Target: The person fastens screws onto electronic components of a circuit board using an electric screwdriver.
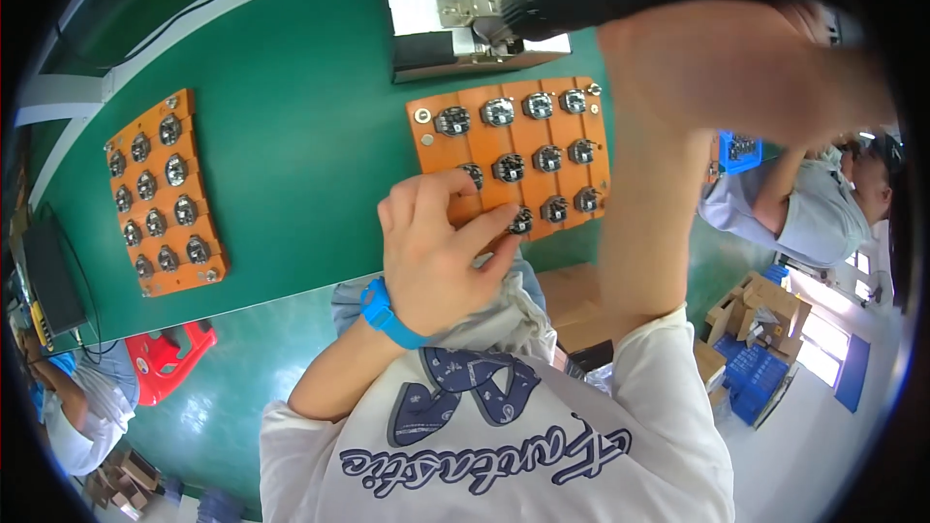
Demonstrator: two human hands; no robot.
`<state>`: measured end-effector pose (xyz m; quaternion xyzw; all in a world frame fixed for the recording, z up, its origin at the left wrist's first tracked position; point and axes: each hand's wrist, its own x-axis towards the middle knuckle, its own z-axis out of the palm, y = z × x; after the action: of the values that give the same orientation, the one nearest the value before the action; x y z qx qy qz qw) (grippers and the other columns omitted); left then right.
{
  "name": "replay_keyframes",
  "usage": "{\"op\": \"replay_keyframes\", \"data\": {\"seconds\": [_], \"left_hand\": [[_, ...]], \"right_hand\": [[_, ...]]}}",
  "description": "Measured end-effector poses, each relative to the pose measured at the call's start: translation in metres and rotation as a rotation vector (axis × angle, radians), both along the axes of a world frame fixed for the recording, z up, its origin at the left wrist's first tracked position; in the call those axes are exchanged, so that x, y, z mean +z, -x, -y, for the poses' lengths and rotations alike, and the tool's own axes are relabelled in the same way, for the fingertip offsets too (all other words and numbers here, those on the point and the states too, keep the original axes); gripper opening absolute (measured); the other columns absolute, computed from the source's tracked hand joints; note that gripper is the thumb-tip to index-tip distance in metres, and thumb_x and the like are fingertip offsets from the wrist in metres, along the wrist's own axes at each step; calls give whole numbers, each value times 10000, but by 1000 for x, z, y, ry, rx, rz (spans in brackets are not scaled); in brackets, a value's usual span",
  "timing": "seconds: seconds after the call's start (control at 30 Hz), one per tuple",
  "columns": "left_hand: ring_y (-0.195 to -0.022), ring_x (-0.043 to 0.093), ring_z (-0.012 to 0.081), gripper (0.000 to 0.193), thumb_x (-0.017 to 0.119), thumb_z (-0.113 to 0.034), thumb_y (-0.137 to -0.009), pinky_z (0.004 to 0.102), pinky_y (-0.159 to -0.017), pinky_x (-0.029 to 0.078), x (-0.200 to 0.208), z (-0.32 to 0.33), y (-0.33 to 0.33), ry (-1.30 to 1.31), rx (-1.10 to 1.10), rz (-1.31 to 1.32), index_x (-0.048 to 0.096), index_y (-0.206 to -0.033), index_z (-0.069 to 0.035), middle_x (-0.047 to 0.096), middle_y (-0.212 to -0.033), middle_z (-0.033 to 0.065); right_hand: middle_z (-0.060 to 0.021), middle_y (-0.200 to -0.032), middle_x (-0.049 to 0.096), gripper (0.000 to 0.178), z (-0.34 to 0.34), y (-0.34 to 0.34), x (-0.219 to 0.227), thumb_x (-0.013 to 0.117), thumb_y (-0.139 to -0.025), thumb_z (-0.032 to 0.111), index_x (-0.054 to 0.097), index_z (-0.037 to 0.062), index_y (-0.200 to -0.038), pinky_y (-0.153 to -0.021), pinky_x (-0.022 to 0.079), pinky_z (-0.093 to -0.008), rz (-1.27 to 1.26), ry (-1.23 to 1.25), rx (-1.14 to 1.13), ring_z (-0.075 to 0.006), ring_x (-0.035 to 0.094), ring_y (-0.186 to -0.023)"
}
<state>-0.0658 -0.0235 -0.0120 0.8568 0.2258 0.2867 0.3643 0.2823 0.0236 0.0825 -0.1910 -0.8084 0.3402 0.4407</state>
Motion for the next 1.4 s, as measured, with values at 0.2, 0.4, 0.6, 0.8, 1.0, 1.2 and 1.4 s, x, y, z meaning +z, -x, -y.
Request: {"op": "replay_keyframes", "data": {"seconds": [0.2,0.4,0.6,0.8,1.0,1.2,1.4], "left_hand": [[-1005,506,276,344,906,-164,-652,396,-864,398,0,0,4,-11,3,-4,830,-987,-179,559,-1129,76],[-1101,531,307,352,888,-170,-656,432,-903,385,-5,2,7,-7,4,-20,810,-999,-183,578,-1174,73],[-1132,528,310,440,909,-174,-627,434,-932,379,5,4,2,-52,-2,14,783,-1048,-188,564,-1233,65],[-1172,528,320,439,892,-161,-647,455,-948,375,8,17,-20,-88,-29,-3,766,-1067,-155,580,-1238,65],[-1166,531,319,378,864,-149,-695,459,-947,376,14,21,-26,-130,14,-108,764,-1059,-150,582,-1231,57],[-1157,533,306,339,859,-153,-707,452,-942,374,16,22,-28,-130,10,-126,774,-1036,-152,580,-1225,49],[-1167,538,267,316,843,-159,-715,434,-934,359,17,22,-31,-158,-25,-147,776,-1024,-149,589,-1221,26]], "right_hand": [[-131,-1106,569,980,10,86,31,595,-758,806,524,41,-1365,-864,415,-446,-246,198,-86,-271,536,-938],[-101,-975,568,947,96,149,44,496,-825,844,523,61,-1357,-748,441,-424,-599,258,-582,-232,555,-781],[-99,-870,573,889,161,163,21,373,-914,815,536,40,-1316,-621,485,-397,-461,206,-831,-223,567,-650],[-111,-848,579,921,174,175,0,370,-909,833,538,33,-1332,-640,491,-421,-557,172,-959,-243,562,-647],[-111,-840,588,966,174,179,-11,474,-865,875,467,49,-1365,-653,494,-417,-645,196,-948,-246,578,-650],[-121,-852,595,966,173,176,-18,525,-860,859,463,29,-1350,-660,498,-424,-647,149,-929,-252,584,-657],[-148,-873,607,909,175,177,-21,571,-873,820,463,26,-1303,-654,502,-425,-654,159,-885,-267,598,-667]]}}
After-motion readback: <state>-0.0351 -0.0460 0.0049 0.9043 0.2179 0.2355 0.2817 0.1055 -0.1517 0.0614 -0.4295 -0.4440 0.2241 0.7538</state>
